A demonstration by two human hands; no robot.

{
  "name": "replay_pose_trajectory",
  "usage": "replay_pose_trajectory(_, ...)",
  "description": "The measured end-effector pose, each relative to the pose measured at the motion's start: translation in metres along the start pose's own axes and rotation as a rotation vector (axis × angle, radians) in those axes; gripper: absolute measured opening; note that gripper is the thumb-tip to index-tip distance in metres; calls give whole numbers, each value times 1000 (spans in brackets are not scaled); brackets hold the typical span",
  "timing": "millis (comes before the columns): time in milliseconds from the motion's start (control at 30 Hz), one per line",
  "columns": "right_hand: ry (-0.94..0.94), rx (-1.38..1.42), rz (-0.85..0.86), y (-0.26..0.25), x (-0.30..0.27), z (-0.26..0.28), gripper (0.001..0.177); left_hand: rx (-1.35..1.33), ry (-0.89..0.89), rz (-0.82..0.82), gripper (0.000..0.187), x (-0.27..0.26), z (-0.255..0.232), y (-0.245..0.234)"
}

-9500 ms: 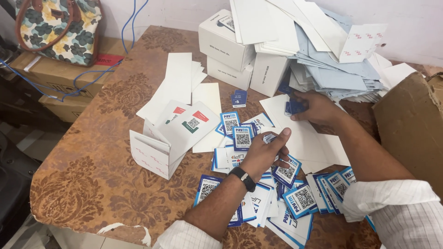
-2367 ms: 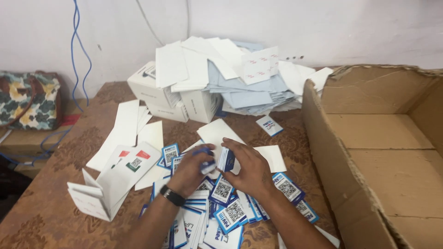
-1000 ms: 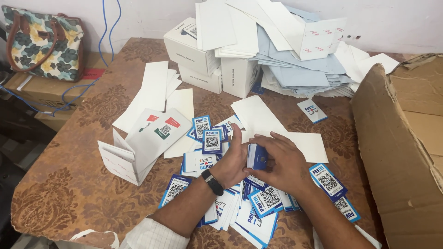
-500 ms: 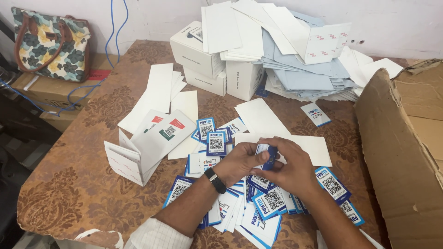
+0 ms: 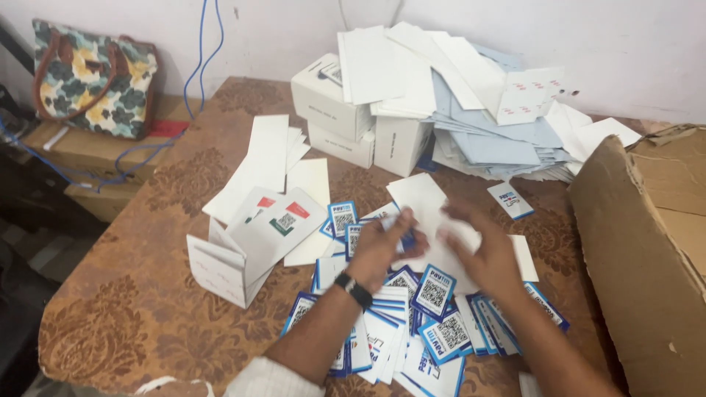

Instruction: The person sorts a pile of small blue and white cards with QR codes on a table. They pick up cards, align them into neat stacks, and place the stacks into a cardboard box. The person also handles white paper envelopes, moving them aside to access the cards.

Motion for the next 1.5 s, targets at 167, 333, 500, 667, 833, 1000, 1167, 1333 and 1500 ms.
replay_pose_trajectory(167, 345, -615, 149, 16, 75, -47, 42, -204, 37, -163, 54, 11, -16, -39)
replay_pose_trajectory(333, 216, -878, 356, 67, 131, -86, 47, -119, 64, -169, 59, 10, -19, -36)
replay_pose_trajectory(500, 326, -832, 372, 74, 145, -110, 36, -93, 56, -148, 57, 8, -21, -34)
replay_pose_trajectory(667, 182, -823, 349, 62, 136, -93, 22, -92, 90, -121, 54, 12, -20, -32)
replay_pose_trajectory(833, 234, -813, 437, 52, 119, -97, 22, -91, 88, -150, 55, 13, -19, -36)
replay_pose_trajectory(1000, 223, -1106, 496, 39, 97, -80, 23, -64, 92, -157, 57, 13, -19, -36)
replay_pose_trajectory(1167, 269, -1065, 549, 29, 82, -96, 33, -40, 82, -171, 59, 11, -16, -36)
replay_pose_trajectory(1333, 319, -823, 436, 11, 97, -159, 51, 34, 146, -118, 65, 16, -19, -31)
replay_pose_trajectory(1500, 503, -549, 311, -8, 85, -187, 54, 65, 174, -72, 60, 16, -17, -26)
Point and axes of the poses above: each hand's wrist, its own x-axis towards the middle knuckle, its own y-axis out of the palm, z = x × y, the point moved 10 cm from there along x, towards the middle knuckle, and after that the axes turned 2 degrees about -x, right-handed, at the moved point
